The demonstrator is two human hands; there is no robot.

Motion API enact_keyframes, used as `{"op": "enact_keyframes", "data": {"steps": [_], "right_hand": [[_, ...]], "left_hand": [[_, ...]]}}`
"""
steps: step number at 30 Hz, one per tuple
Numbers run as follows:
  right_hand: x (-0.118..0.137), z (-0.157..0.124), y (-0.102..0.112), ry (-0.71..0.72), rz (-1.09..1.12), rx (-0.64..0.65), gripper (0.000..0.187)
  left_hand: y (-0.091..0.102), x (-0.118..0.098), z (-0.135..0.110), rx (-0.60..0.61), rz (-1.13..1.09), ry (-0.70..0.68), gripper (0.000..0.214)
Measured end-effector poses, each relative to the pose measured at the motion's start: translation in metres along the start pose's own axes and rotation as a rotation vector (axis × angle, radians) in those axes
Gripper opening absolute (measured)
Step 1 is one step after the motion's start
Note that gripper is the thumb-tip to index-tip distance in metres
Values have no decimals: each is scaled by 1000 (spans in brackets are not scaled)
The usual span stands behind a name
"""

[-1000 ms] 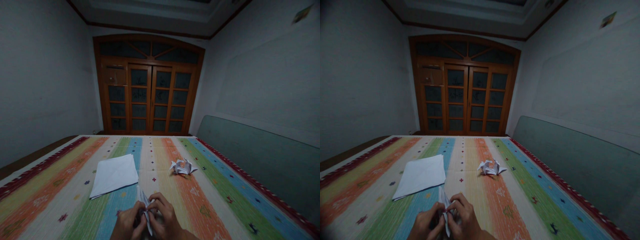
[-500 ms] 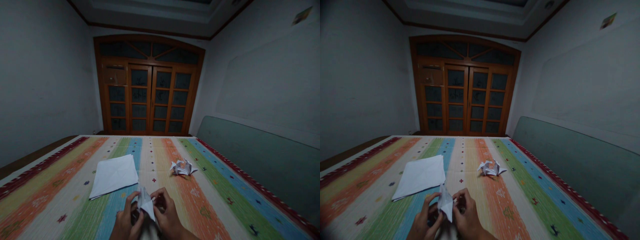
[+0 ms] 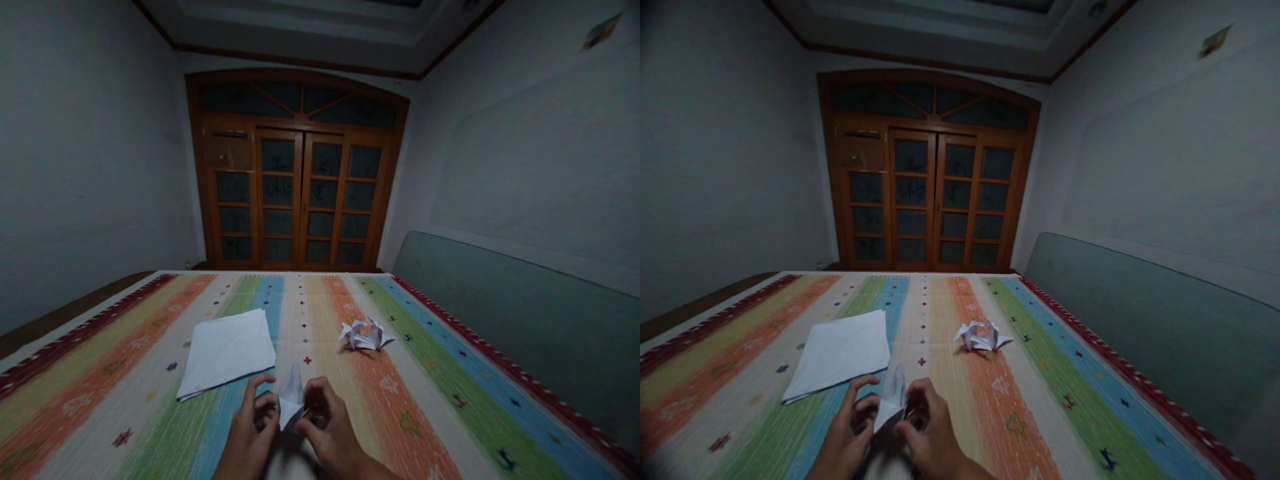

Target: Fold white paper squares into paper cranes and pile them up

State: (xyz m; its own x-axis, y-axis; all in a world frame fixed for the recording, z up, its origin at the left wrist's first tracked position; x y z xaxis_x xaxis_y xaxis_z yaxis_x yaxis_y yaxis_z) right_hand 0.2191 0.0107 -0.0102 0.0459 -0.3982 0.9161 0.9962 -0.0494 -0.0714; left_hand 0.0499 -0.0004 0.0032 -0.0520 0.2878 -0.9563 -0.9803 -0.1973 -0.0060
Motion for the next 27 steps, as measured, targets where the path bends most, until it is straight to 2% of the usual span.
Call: {"op": "enact_keyframes", "data": {"steps": [4,7,10,16,19,22,27], "right_hand": [[4,0,0,28,-20,68,24],[5,-1,1,41,-9,82,22],[3,-4,1,77,-7,67,29],[-6,-10,1,146,42,19,42],[-8,-10,0,85,104,-28,54],[-7,-8,-2,-34,136,-52,66],[-1,-5,-2,-156,136,12,69]], "left_hand": [[1,-2,4,84,-40,-3,27],[2,0,6,97,-30,-14,25],[3,2,7,91,22,-13,25],[3,-5,3,50,90,-105,31],[3,-7,0,73,110,-143,29],[4,-7,-2,85,124,-164,27],[4,-13,-1,134,156,-183,5]]}}
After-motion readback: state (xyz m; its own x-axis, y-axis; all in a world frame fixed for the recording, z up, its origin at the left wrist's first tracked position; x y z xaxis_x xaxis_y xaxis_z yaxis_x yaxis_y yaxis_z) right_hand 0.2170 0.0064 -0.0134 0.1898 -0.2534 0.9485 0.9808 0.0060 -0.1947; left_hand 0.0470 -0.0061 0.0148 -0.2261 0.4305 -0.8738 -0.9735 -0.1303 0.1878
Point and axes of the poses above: each hand's wrist, its own z-axis towards the middle knuckle, its own y-axis out of the back of the hand, x = y × z, the point moved 2 cm from there along z, towards the middle knuckle, and after that the axes turned 13 degrees about -x, right-handed, at the moved point
